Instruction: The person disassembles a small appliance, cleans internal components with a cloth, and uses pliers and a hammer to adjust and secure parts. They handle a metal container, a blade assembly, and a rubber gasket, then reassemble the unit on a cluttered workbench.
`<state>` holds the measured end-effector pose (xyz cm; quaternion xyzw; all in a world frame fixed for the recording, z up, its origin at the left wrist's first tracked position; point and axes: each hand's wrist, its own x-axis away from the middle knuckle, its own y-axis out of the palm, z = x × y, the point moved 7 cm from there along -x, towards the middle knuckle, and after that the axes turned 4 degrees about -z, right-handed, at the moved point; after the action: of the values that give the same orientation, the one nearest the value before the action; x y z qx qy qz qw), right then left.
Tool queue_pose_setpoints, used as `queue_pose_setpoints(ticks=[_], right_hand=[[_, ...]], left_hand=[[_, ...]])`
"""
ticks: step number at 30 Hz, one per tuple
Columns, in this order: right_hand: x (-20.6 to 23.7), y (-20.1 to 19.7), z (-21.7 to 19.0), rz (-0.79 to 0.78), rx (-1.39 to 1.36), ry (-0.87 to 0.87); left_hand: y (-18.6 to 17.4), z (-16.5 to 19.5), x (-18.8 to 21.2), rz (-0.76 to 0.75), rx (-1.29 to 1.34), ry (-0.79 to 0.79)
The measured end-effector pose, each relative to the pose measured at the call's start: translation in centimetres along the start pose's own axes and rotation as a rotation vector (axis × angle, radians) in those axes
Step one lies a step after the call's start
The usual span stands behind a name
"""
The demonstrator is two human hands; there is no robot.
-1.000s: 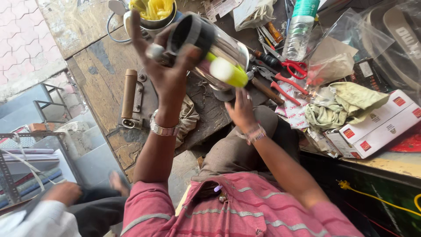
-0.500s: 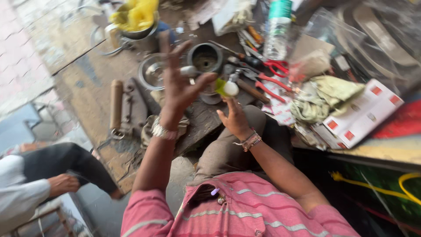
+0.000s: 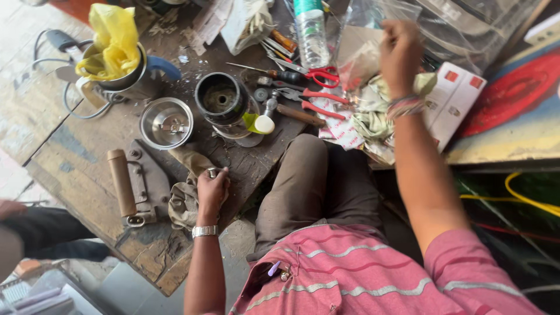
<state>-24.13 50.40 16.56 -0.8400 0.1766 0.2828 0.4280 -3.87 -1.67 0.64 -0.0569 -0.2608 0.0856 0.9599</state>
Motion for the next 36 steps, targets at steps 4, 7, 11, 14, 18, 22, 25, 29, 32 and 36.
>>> queue_pose_setpoints(ticks=[4,7,11,14,18,22,25,29,32,36], right_hand=[[0.1,-2.5,2.6,-0.224,0.070,0.091],[4.5,1.5,3.4,-0.606,-0.240,0.523],[6.7,2.9,1.3,-0.578,-0.048,0.201],[8.0,0.5,3.2,-0.366,0.200,0.312],[9.5,-0.4,2.3,-0.422,0.272,0.197],[10.9,1.6,2.3,-0.778,0.250,0.421],[11.3,3.3,2.7,-0.915,0.143,0.603],[10.8,5.2,3.4,-0.812,0.248,0.451],[10.8,6.0,3.4,-0.671,0.622,0.199],[11.4,6.9,3.8,-0.772,0.608,0.184]], left_hand=[[0.3,-1.5,-0.8,-0.028,0.033,-0.022],[0.1,-1.8,-1.2,-0.049,0.089,-0.076],[0.2,-1.7,-1.2,-0.085,0.122,-0.087],[0.3,-1.4,-0.9,-0.064,0.113,-0.066],[0.3,-0.8,-0.7,-0.048,0.075,-0.061],[0.3,-0.6,-0.4,-0.063,0.063,-0.096],[0.2,-0.2,-0.4,-0.042,0.043,-0.054],[0.3,-0.7,-0.7,-0.061,0.068,-0.050],[0.2,-1.2,-1.1,-0.062,0.093,-0.038],[-0.1,-1.3,-1.7,-0.059,0.085,-0.022]])
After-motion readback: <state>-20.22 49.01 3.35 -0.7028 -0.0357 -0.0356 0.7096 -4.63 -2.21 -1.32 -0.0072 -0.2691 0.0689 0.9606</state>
